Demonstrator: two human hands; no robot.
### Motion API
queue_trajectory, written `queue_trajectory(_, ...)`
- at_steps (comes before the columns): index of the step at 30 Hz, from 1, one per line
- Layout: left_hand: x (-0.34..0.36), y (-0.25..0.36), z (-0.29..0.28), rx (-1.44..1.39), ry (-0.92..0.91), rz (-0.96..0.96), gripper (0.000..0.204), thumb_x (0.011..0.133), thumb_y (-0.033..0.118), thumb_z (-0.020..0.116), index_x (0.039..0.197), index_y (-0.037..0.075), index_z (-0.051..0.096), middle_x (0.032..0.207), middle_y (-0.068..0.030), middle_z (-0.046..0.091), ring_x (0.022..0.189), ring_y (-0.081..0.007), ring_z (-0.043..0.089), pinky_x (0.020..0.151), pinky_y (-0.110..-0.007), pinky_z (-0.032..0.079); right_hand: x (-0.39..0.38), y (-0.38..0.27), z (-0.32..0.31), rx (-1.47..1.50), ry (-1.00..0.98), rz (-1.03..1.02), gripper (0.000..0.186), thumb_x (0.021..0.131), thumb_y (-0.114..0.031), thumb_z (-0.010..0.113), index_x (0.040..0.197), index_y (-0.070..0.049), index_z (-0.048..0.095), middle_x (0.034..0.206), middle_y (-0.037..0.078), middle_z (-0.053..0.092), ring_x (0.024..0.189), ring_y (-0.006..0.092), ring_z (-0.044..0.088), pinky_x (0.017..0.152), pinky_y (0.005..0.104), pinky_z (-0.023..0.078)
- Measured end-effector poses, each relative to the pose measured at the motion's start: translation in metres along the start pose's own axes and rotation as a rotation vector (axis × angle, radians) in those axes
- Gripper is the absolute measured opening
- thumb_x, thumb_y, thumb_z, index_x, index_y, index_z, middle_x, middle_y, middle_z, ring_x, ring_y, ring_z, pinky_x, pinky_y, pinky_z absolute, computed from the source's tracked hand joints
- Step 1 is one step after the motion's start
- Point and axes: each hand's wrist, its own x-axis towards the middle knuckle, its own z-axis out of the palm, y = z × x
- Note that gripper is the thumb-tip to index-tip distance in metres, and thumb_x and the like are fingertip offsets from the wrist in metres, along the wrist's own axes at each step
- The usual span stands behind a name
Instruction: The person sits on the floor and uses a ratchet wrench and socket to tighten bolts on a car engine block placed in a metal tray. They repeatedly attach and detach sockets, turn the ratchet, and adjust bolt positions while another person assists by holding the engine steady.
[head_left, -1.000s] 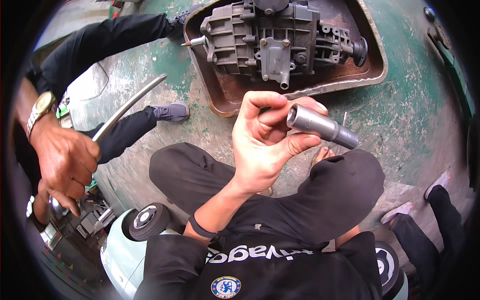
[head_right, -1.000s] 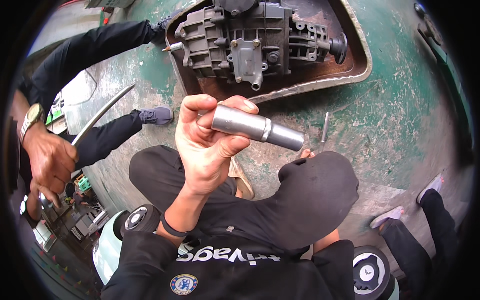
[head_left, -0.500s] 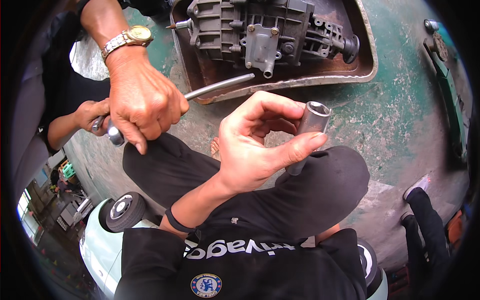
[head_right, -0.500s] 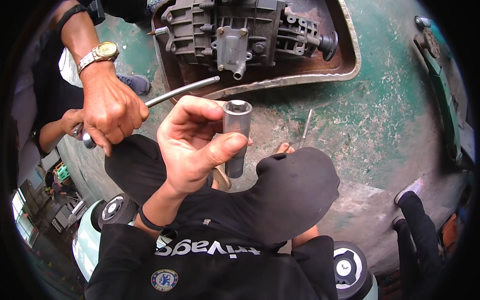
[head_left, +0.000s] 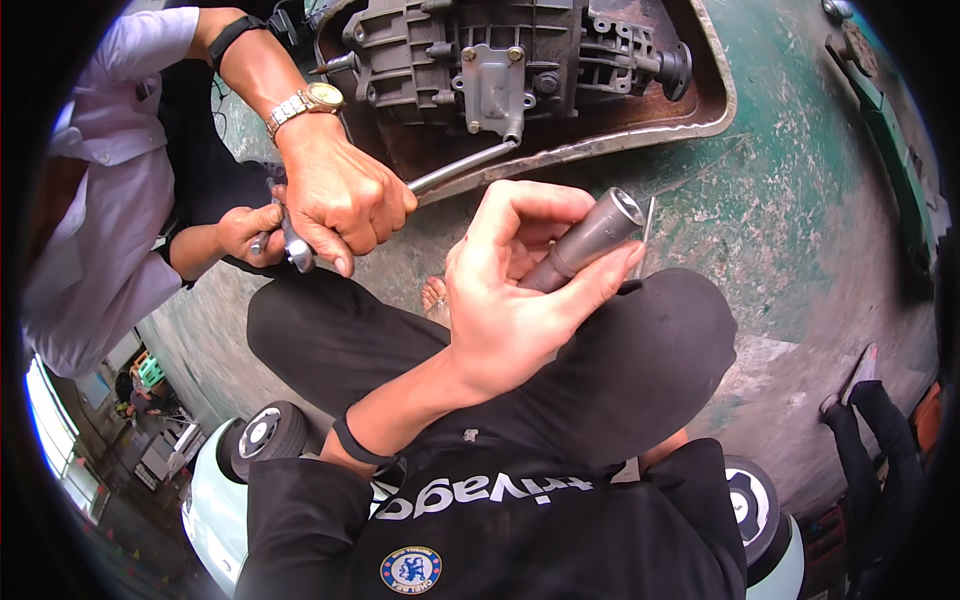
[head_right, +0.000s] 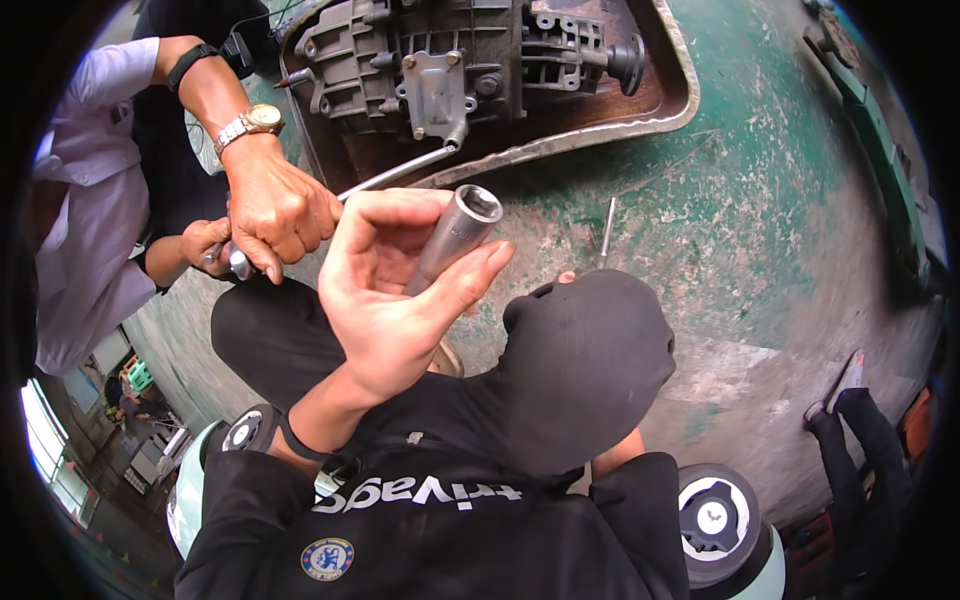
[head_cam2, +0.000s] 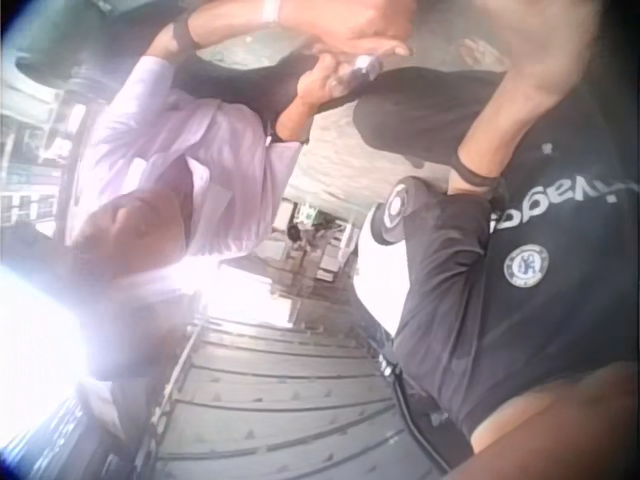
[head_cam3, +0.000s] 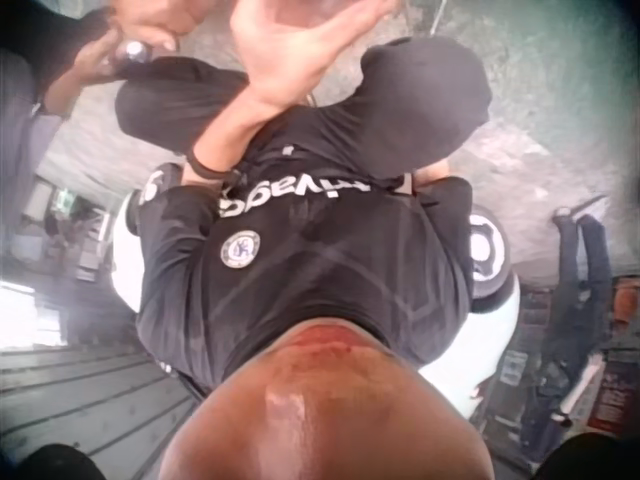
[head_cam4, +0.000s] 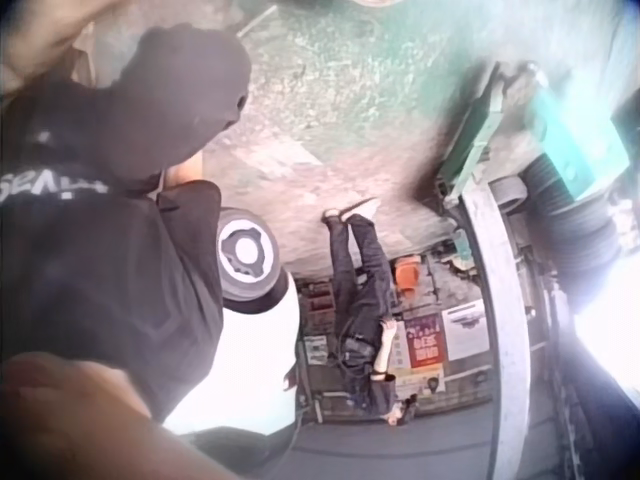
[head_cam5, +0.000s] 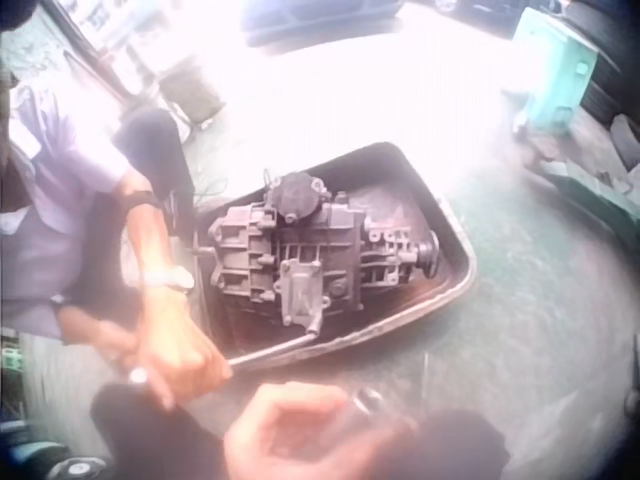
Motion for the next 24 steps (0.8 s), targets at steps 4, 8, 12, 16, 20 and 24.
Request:
queue_trajectory(4,0.008,-0.030,-0.002,0.240,0.080,-0.120,0.051,0.076,-0.006,0.080,0.123,-0.005,0.058,0.107,-0.0123,0.070,0.098,-0.0159,0.067,0.088,-0.027,0.055,0.016,-0.013,-0.011,-0.023,0.033,-0.015,0.026,0.091,-0.027,0.067,0.093,-0.002,0.064,0.078,0.013,0.064,0.076,0.0242,0.065,0.071,0.0411,0.049)
queue_trajectory(8,0.011,-0.067,-0.014,0.502,0.107,-0.041,0.036,0.079,-0.001,0.079,0.113,-0.002,0.067,0.110,-0.0087,0.072,0.099,-0.0136,0.068,0.087,-0.026,0.054,0.027,-0.020,-0.011,-0.028,0.036,-0.014,0.026,0.091,-0.027,0.067,0.093,-0.002,0.064,0.078,0.014,0.065,0.077,0.0249,0.066,0.072,0.0419,0.049)
queue_trajectory(12,-0.001,-0.081,-0.019,0.654,0.109,0.103,0.032,0.079,-0.002,0.078,0.109,-0.002,0.068,0.110,-0.0112,0.072,0.098,-0.0151,0.069,0.085,-0.028,0.055,0.023,-0.017,-0.017,-0.043,0.042,0.000,0.026,0.091,-0.028,0.067,0.094,-0.001,0.065,0.078,0.015,0.065,0.077,0.0257,0.066,0.073,0.0427,0.049)
queue_trajectory(16,-0.010,-0.090,-0.016,0.855,-0.028,0.251,0.030,0.074,-0.001,0.081,0.100,-0.002,0.066,0.107,-0.0177,0.070,0.094,-0.0294,0.072,0.080,-0.033,0.058,0.054,-0.015,-0.038,-0.102,0.129,-0.024,0.027,0.091,-0.028,0.067,0.094,-0.001,0.065,0.078,0.015,0.065,0.078,0.0264,0.067,0.074,0.0435,0.049)
queue_trajectory(20,-0.016,-0.102,-0.014,1.037,-0.108,0.268,0.031,0.074,0.004,0.083,0.098,-0.002,0.065,0.102,-0.0182,0.070,0.088,-0.0320,0.071,0.074,-0.034,0.059,0.129,0.000,-0.056,-0.195,0.386,-0.081,0.027,0.091,-0.028,0.067,0.095,-0.001,0.065,0.079,0.016,0.065,0.079,0.0272,0.067,0.074,0.0443,0.050)
queue_trajectory(24,-0.023,-0.113,-0.010,1.139,-0.117,0.164,0.033,0.075,0.009,0.083,0.099,-0.002,0.063,0.099,-0.0166,0.071,0.086,-0.0301,0.072,0.072,-0.034,0.059,0.174,0.038,-0.062,-0.341,0.615,-0.115,0.029,0.081,-0.033,0.074,0.089,-0.006,0.066,0.075,0.013,0.068,0.070,0.0325,0.067,0.067,0.0447,0.049)
